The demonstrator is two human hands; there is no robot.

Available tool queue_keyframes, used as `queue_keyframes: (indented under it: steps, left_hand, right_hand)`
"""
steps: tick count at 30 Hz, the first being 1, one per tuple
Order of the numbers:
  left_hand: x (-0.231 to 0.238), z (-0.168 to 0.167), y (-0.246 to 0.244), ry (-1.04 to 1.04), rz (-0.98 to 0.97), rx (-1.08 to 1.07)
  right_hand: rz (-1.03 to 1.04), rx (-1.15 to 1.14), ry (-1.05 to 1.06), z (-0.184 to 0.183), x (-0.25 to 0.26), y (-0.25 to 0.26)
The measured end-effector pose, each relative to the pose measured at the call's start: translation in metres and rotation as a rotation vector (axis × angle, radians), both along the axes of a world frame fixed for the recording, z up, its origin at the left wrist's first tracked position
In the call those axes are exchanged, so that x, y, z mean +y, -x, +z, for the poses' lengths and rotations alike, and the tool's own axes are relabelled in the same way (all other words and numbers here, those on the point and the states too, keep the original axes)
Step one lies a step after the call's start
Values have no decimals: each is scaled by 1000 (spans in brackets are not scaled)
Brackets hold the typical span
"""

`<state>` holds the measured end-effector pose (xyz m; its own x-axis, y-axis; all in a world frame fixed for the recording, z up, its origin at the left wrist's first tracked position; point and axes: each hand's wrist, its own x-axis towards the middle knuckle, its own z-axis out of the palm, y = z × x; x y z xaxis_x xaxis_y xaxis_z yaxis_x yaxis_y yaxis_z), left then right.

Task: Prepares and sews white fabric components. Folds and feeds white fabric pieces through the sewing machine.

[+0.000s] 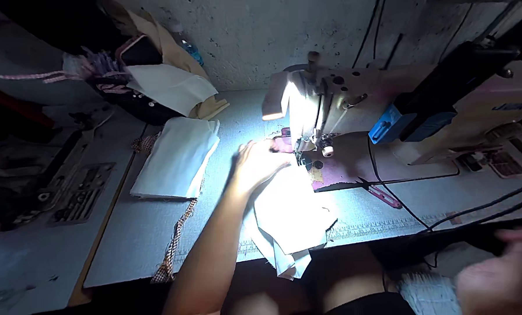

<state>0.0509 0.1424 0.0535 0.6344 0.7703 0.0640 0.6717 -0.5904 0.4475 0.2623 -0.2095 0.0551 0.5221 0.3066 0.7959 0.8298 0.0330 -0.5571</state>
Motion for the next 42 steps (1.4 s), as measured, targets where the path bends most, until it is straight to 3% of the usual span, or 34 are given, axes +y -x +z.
queue_keyframes:
  steps: [4, 7, 10, 12, 14, 16, 18, 20, 22, 25, 28, 31, 35, 39, 42]
  left_hand:
    - [-44, 12, 37, 87, 142, 186]
    - [-63, -7, 48, 165, 176, -33]
    - [-52, 7, 59, 239, 157, -121]
    - [-37, 28, 65, -72, 175, -27]
    - [-54, 54, 62, -340, 217, 72]
    - [-99, 61, 61, -286, 33, 72]
    - [-135, 44, 60, -96, -224, 97]
    - [-143, 22, 63, -13, -271, 55]
    - [-137, 16, 71, -64, -134, -82]
    - [-122, 41, 77, -1, -31, -130]
    - [-110, 60, 77, 11, -57, -48]
    - [-100, 67, 79, -221, -103, 71]
    - [-107, 60, 72, -500, -17, 116]
    - [-109, 50, 84, -607, 9, 104]
    - [-129, 39, 91, -692, 7, 23]
  right_hand:
    - [268, 40, 508, -37, 49, 67]
    - [348, 46, 763, -54, 82, 88]
    - [389, -6, 700, -53, 98, 115]
    - [411, 125, 614, -48, 101, 125]
    - [470, 341, 558, -38, 102, 129]
    - [539, 550, 528, -30, 102, 127]
    - [570, 656, 511, -25, 103, 122]
    - [560, 583, 527, -25, 103, 117]
    - [534, 399, 547, -31, 104, 113]
    - [526, 166, 543, -43, 103, 110]
    - [503, 106, 532, -47, 106, 111]
    - [482, 55, 551, -46, 112, 119]
    - [659, -99, 779, -55, 107, 131]
    - [588, -204, 594, -74, 104, 128]
    - [646, -182, 586, -70, 106, 117]
